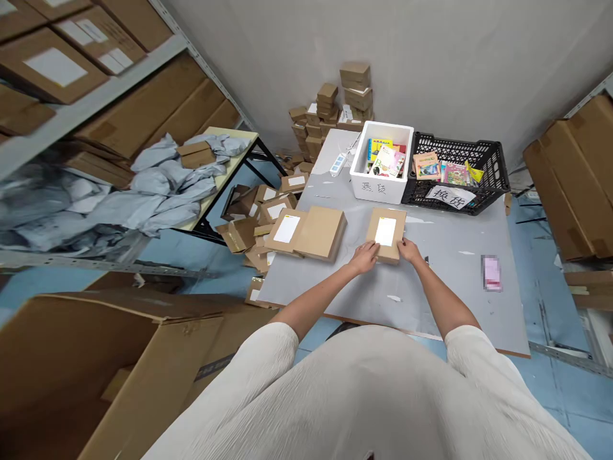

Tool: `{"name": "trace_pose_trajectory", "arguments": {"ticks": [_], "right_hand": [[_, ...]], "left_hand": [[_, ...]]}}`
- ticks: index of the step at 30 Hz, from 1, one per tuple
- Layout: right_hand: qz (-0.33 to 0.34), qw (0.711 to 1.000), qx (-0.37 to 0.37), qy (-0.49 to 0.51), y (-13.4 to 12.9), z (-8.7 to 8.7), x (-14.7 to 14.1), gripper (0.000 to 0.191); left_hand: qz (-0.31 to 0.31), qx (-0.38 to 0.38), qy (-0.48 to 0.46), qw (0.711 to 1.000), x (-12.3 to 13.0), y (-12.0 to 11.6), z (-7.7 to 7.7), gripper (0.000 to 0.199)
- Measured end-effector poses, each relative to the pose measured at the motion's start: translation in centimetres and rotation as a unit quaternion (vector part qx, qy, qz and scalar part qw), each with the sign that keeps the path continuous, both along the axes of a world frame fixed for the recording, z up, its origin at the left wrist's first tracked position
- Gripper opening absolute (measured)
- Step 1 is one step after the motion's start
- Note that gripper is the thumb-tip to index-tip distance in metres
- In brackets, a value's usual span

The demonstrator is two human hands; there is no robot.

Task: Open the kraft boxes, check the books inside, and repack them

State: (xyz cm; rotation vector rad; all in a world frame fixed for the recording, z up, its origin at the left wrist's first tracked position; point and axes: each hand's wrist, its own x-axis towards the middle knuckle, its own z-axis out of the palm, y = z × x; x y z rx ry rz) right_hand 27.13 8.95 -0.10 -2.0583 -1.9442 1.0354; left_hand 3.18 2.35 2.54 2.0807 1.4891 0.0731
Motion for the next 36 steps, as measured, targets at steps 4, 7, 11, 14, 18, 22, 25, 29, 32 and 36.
{"name": "trace_pose_trajectory", "arguments": {"ticks": [4,7,11,14,18,22,25,29,32,36], "right_hand": [[-0.016,0.999,0.006,0.03,-1.2,-1.5,-1.4,0.048],[-0.015,0.998,0.019,0.05,-1.6,-1.8,-2.6,0.045],[-0.024,0.998,0.02,0.051,-2.2,-1.9,-4.8,0.045],[-0.035,0.998,0.017,0.053,-2.9,-1.8,-6.8,0.046],[-0.052,0.997,0.021,0.06,-3.7,-1.7,-9.6,0.044],[-0.069,0.996,0.015,0.057,-4.3,-1.4,-12.1,0.045],[-0.091,0.994,0.01,0.051,-5.0,-1.1,-13.4,0.047],[-0.112,0.991,0.009,0.067,-6.6,-1.0,-13.9,0.048],[-0.127,0.988,0.008,0.087,-8.2,-0.9,-13.8,0.046],[-0.156,0.982,0.03,0.106,-9.6,-0.7,-13.1,0.044]], "left_hand": [[-0.024,0.006,0.022,0.999,-1.4,-1.2,0.2,0.063],[-0.021,0.006,0.031,0.999,-2.8,-1.8,0.5,0.065],[-0.022,0.009,0.043,0.999,-5.0,-2.4,0.9,0.062],[-0.028,0.015,0.045,0.998,-7.0,-2.9,1.1,0.059],[-0.042,0.014,0.044,0.998,-10.1,-3.5,1.2,0.056],[-0.058,0.016,0.042,0.997,-12.9,-3.7,1.3,0.055],[-0.07,0.022,0.037,0.997,-14.2,-3.8,1.2,0.055],[-0.085,0.034,0.019,0.996,-14.6,-3.7,0.7,0.059],[-0.091,0.04,0.007,0.995,-14.3,-3.6,0.4,0.064],[-0.113,0.037,0.008,0.993,-13.4,-3.8,0.4,0.065]]}}
